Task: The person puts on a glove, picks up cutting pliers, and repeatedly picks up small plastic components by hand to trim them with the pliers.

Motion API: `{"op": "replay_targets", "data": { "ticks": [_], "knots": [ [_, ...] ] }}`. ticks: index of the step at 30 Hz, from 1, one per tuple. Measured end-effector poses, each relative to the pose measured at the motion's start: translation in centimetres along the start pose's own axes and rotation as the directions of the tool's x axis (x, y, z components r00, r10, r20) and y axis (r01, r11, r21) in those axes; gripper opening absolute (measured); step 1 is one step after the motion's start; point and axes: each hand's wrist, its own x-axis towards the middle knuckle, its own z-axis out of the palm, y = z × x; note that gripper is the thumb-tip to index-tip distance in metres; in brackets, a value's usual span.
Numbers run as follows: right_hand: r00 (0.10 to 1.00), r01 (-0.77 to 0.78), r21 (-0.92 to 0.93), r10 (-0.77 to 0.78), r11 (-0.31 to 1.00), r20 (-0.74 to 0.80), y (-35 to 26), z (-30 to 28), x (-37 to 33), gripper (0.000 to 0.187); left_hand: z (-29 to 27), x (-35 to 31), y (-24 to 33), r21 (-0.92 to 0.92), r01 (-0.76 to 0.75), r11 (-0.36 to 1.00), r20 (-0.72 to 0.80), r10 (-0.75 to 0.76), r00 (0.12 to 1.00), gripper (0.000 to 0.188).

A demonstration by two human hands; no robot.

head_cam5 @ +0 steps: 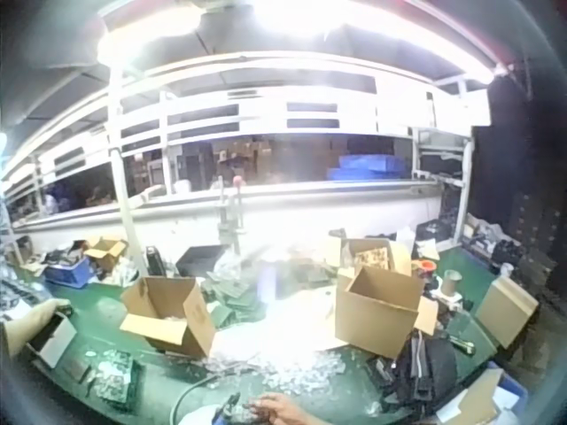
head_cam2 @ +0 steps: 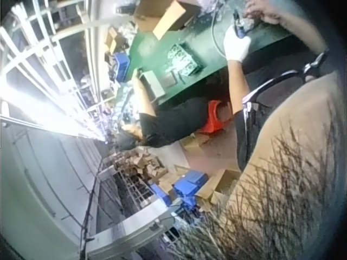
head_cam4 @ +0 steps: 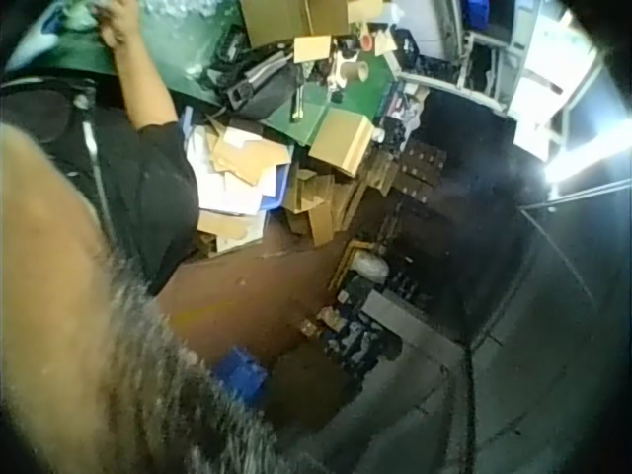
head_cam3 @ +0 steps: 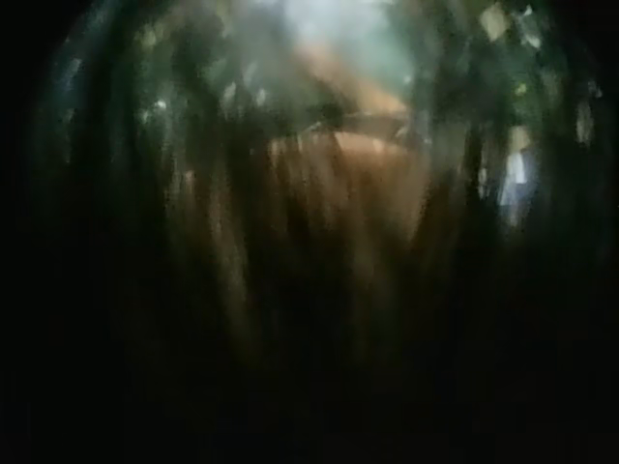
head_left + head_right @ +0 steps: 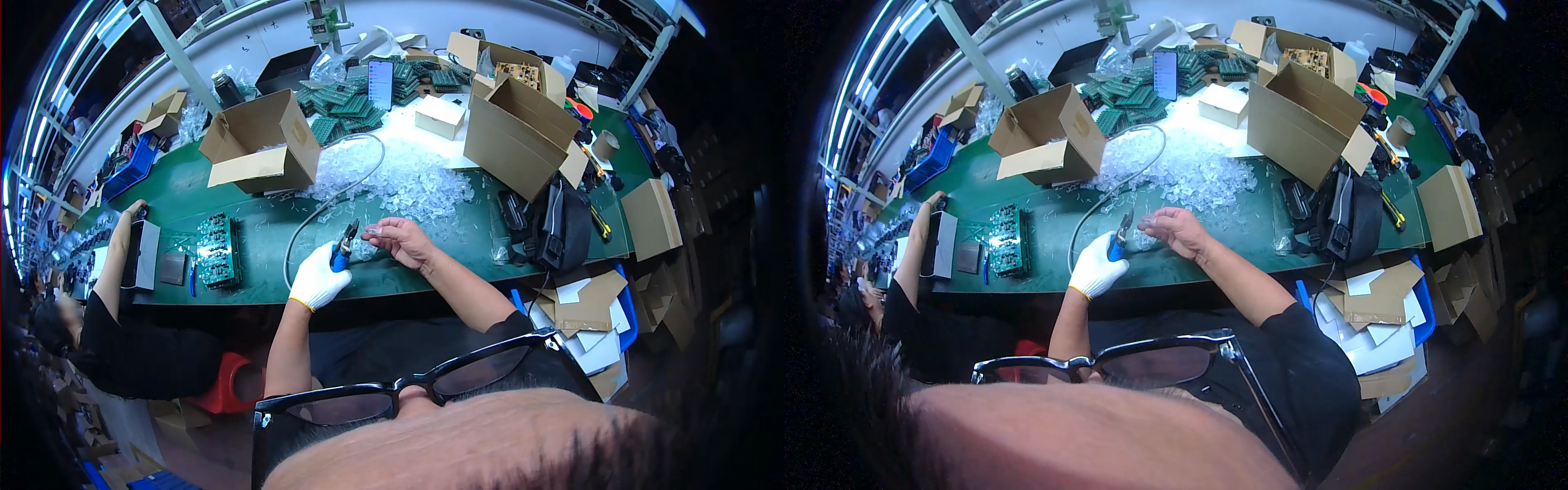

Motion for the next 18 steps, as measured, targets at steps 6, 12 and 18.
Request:
{"op": "replay_targets", "data": {
  "ticks": [6,12,18],
  "knots": [
    [0.993,0.042,-0.029,-0.045,0.999,-0.107,0.4,-1.0,0.4,0.009,0.1,0.1,0.6,0.044,0.004,0.999,0.004,-0.004,1.0,0.049],
    [0.992,-0.011,-0.102,-0.002,0.995,-0.126,1.1,-0.7,0.3,0.017,-0.3,0.0,0.2,0.073,-0.014,0.997,0.028,0.012,1.0,0.061],
    [0.993,0.034,-0.125,-0.048,0.992,-0.112,1.3,-0.9,0.6,0.023,-0.4,0.5,-0.2,0.082,-0.027,0.996,0.086,0.02,0.996,0.064]
  ]
}}
